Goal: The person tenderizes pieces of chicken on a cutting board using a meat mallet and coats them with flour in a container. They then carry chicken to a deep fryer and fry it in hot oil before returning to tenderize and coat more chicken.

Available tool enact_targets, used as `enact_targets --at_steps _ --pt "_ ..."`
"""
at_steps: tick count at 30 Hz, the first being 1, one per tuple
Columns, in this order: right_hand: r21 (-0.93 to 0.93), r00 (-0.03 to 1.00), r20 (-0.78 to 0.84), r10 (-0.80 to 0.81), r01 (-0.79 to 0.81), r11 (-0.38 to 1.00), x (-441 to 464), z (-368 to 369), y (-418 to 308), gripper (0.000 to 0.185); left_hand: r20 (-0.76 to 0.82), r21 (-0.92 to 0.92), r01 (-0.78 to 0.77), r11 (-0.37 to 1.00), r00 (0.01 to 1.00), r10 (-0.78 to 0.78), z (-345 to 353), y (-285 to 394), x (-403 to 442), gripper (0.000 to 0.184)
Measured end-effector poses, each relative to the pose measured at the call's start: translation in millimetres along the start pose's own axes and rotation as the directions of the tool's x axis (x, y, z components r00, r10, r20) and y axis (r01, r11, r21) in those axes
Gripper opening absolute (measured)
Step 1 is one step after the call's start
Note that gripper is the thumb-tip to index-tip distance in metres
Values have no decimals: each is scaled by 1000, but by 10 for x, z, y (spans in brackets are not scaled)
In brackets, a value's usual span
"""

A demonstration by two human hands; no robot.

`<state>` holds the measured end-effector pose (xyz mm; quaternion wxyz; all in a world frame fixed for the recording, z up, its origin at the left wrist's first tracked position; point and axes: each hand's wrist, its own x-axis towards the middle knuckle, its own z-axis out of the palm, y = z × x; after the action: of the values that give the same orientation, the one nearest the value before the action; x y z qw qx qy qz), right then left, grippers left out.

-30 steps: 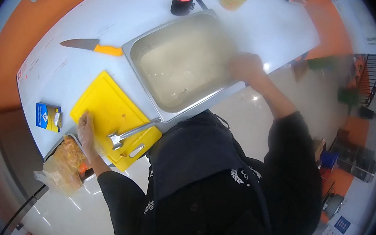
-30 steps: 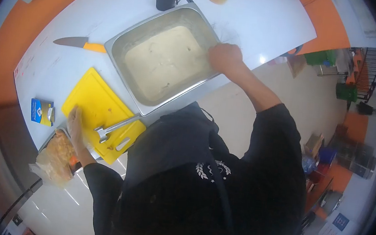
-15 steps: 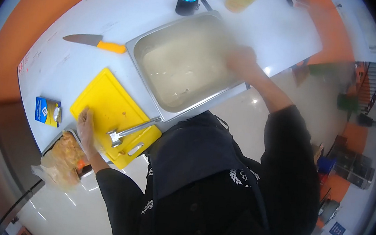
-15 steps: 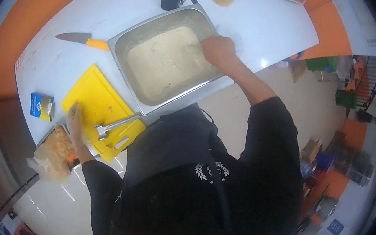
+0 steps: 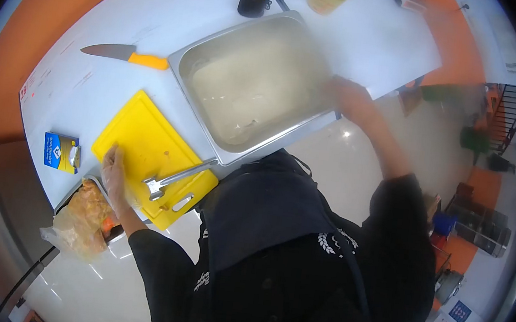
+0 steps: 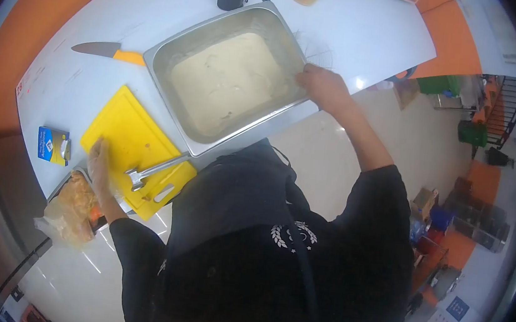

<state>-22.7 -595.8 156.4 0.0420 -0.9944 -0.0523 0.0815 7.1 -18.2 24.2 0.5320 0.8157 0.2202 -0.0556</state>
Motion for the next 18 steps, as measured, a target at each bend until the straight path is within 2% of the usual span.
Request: enact_targets --at_steps 2,5,8,11,14,18 --pt "5 996 -77 -48 49 999 -115 149 -18 23 40 -96 24 995 999 -20 -52 -214 97 42" --pt "139 986 -29 165 -159 977 -181 96 -136 29 21 -39 9 999 1000 -8 -81 -238 117 44" --pt "242 975 -214 56 -2 970 -281 185 23 25 -3 91 -18 996 1000 19 -83 -147 107 44" --pt "356 941 -298 159 -45 933 -305 250 -30 17 -5 63 2 998 1000 -2 -52 59 -34 43" --pt "368 944 -259 205 -100 925 -250 263 -18 14 9 -9 11 1000 1000 -11 -24 -90 46 43" --pt "368 958 -181 222 -144 919 -259 129 -71 16 10 -3 -4 1000 1000 4 -36 -78 27 42"
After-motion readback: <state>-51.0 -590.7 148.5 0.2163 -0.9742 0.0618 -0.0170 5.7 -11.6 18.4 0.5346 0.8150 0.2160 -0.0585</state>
